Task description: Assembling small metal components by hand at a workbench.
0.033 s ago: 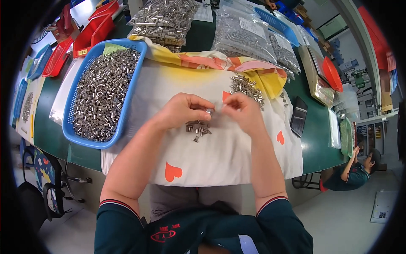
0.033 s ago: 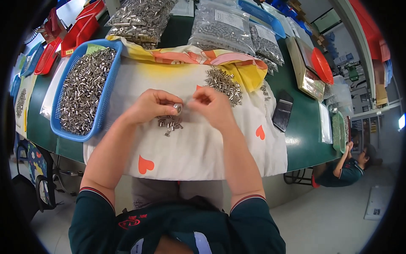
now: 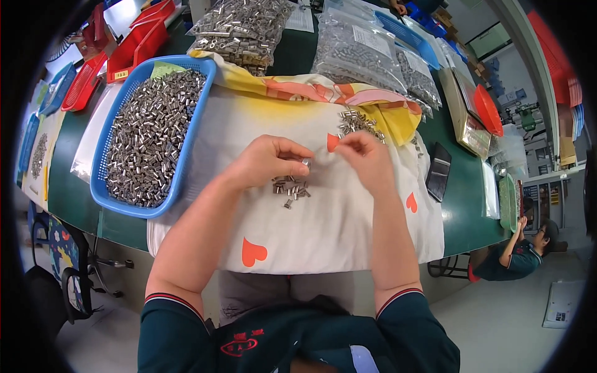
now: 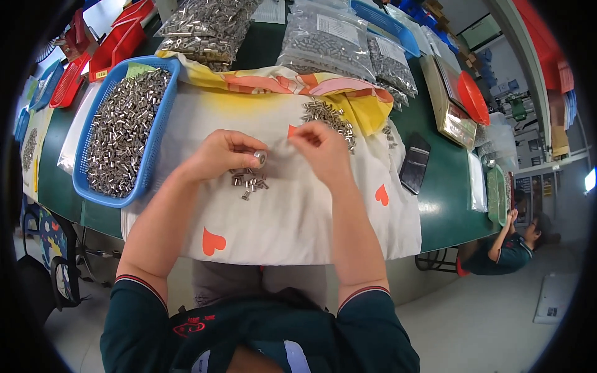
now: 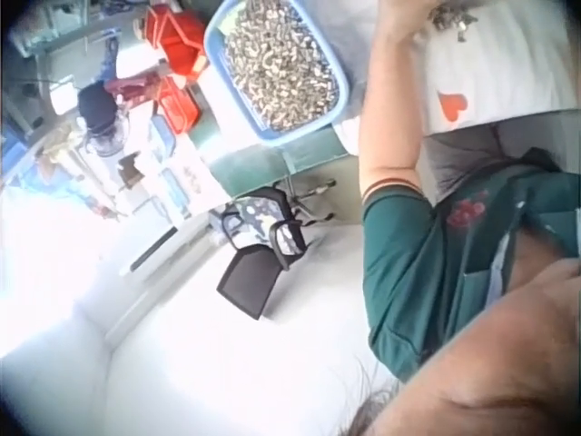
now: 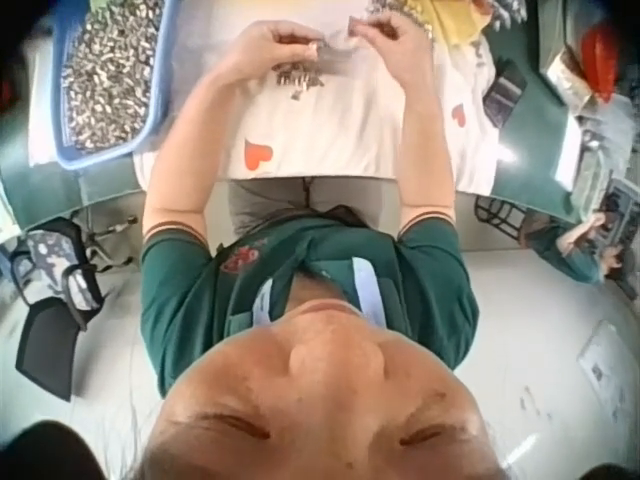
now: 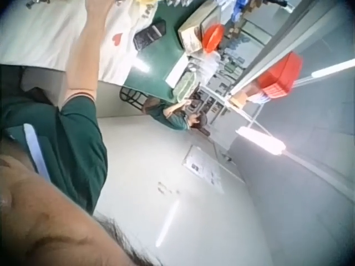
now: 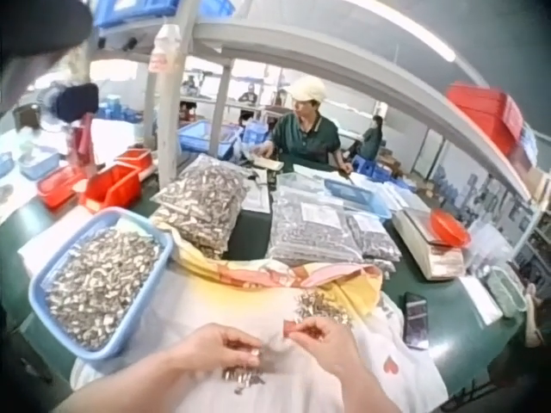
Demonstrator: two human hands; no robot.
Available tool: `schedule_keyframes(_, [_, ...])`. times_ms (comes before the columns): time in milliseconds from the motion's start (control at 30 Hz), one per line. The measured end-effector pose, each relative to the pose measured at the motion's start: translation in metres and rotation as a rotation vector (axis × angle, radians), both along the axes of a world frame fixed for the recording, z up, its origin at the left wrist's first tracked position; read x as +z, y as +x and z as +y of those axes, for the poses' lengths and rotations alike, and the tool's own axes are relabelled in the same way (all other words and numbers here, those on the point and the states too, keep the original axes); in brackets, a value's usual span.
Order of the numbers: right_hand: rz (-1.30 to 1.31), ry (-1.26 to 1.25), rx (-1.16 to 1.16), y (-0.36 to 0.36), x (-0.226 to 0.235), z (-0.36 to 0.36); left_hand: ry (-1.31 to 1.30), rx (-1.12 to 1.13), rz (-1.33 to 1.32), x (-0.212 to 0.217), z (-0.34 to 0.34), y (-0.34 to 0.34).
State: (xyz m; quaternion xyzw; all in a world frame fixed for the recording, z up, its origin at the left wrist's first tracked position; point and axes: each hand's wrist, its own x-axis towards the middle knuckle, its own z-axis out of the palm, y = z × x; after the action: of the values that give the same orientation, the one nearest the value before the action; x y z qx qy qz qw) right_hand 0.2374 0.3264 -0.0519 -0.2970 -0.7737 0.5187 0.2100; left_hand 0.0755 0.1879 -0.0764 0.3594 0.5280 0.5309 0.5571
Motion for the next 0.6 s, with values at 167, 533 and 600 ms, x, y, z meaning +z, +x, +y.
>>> schedule_keyframes(167, [-0.248, 0.498, -0.094, -0.017, -0.001, 0.026, -0.001, -0.007, -0.044, 0.003, 0.001, 0.001])
schedule_keyframes(533, [-0.564, 1.021, 0.108, -0.030, -0.012, 0.024, 0.024, 0.023, -0.062, 0.000, 0.000, 0.001])
schedule_keyframes(600, [-0.454, 0.857, 0.050, -0.023, -0.008, 0.020, 0.031, 0.070, -0.134, -0.001, 0.001, 0.001])
